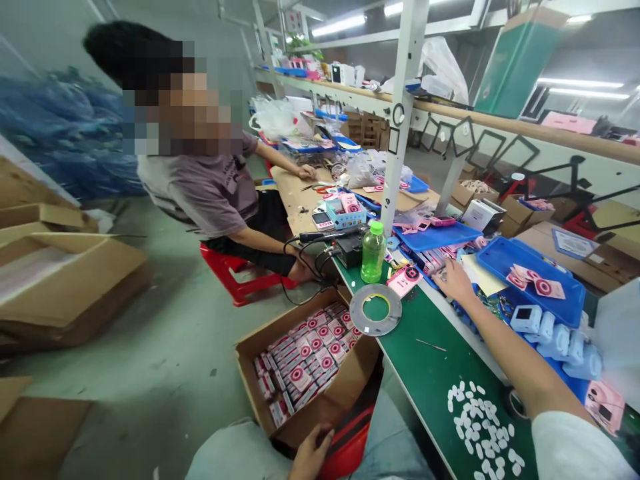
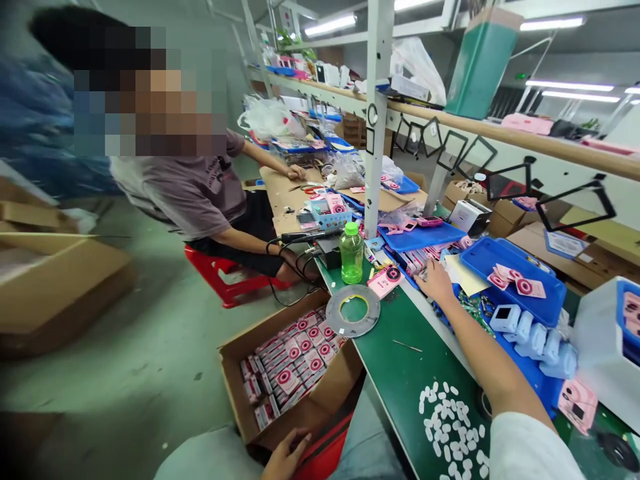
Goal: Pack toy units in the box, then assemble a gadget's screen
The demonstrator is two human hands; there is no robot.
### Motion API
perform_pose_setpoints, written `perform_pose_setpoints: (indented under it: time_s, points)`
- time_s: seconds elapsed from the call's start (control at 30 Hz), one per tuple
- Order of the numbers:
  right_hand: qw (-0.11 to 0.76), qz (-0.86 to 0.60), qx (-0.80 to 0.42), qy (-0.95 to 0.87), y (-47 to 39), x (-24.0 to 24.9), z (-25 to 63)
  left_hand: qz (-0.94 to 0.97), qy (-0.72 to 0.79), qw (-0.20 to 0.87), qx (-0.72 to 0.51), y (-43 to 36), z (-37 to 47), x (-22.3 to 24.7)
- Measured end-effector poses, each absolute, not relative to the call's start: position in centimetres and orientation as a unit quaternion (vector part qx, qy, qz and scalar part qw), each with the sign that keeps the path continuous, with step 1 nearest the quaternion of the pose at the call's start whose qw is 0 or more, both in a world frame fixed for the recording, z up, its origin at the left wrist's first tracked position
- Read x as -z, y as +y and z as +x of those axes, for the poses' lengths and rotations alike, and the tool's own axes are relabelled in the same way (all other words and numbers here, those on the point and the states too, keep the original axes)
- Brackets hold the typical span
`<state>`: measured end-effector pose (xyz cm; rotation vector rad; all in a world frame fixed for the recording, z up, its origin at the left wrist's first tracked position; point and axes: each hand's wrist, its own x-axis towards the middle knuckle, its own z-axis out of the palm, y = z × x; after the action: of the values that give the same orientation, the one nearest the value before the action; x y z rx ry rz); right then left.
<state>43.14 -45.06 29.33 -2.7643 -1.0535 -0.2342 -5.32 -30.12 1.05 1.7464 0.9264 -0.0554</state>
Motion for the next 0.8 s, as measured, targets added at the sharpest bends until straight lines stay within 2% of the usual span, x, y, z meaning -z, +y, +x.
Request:
perform_pose_setpoints:
  time_s: [0.2,0.47,0.8]
  points:
    - [0.072,-0.944,0.065,-0.315,-45.3,-29.5,43.1,0.731,0.382,0.564,0.031,-30.1,-4.6,-0.4]
    - [0.077,-0.951,0.093,-0.286,-41.6,-29.4,42.5,0.727,0.377,0.573,0.028,-30.3,-4.1,-0.2]
    - [0.072,-0.968,0.063,-0.231,-38.5,-30.1,44.1,0.723,0.390,0.570,0.030,-30.2,-4.3,-1.0]
